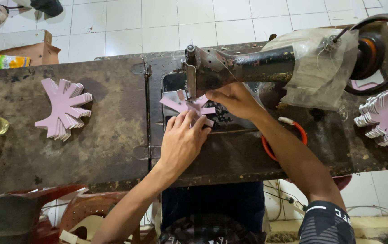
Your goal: The person sews pink fabric cutouts on a treadle sewing machine, guiding each piece under the needle, then trims the thread with scissors and stacks the finished cutout with a pile on the table. They repeat this cycle with one cutout at a time, occasionally repositioning pieces on the machine bed.
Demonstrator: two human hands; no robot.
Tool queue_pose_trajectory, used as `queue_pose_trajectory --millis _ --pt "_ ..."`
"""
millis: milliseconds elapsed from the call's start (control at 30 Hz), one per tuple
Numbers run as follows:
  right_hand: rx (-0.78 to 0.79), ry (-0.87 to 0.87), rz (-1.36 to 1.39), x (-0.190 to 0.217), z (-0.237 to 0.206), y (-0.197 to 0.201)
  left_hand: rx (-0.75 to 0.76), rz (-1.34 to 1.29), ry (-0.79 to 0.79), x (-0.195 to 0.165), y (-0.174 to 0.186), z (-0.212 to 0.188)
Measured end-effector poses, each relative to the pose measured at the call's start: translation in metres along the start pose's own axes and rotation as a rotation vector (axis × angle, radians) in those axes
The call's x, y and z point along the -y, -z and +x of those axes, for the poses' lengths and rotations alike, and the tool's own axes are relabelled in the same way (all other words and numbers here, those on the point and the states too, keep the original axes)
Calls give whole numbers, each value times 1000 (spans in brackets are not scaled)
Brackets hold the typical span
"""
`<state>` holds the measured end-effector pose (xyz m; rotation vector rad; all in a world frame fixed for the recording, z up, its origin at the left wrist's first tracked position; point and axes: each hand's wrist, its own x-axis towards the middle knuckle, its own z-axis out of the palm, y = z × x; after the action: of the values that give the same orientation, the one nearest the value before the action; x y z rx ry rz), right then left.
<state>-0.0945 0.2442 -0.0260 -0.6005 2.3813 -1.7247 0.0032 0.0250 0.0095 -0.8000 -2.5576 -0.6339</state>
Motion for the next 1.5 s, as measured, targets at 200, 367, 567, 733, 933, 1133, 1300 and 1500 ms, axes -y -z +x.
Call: queue_pose_trajectory --millis 200,367,567,733,933,1133,1300,1500 --pt "1 -21 31 -7 0 1 6 44 16 7 2 4" --pt "-18 -133 -46 -9 0 0 42 146 88 27 -1 0" --pt "10 -83 -126 -6 1 2 66 87 97 63 -14 2" --pt "44 99 351 -2 4 -4 77 40 40 81 -20 14" --pt "63 -121 123 -6 2 -1 109 -86 51 79 -16 23" --pt "55 211 312 -7 2 -2 231 -147 50 93 -13 33" --pt "0 -28 64 -2 2 -1 247 -141 29 97 -16 37" --pt "-4 -10 15 1 1 0 237 -89 28 96 -8 41"
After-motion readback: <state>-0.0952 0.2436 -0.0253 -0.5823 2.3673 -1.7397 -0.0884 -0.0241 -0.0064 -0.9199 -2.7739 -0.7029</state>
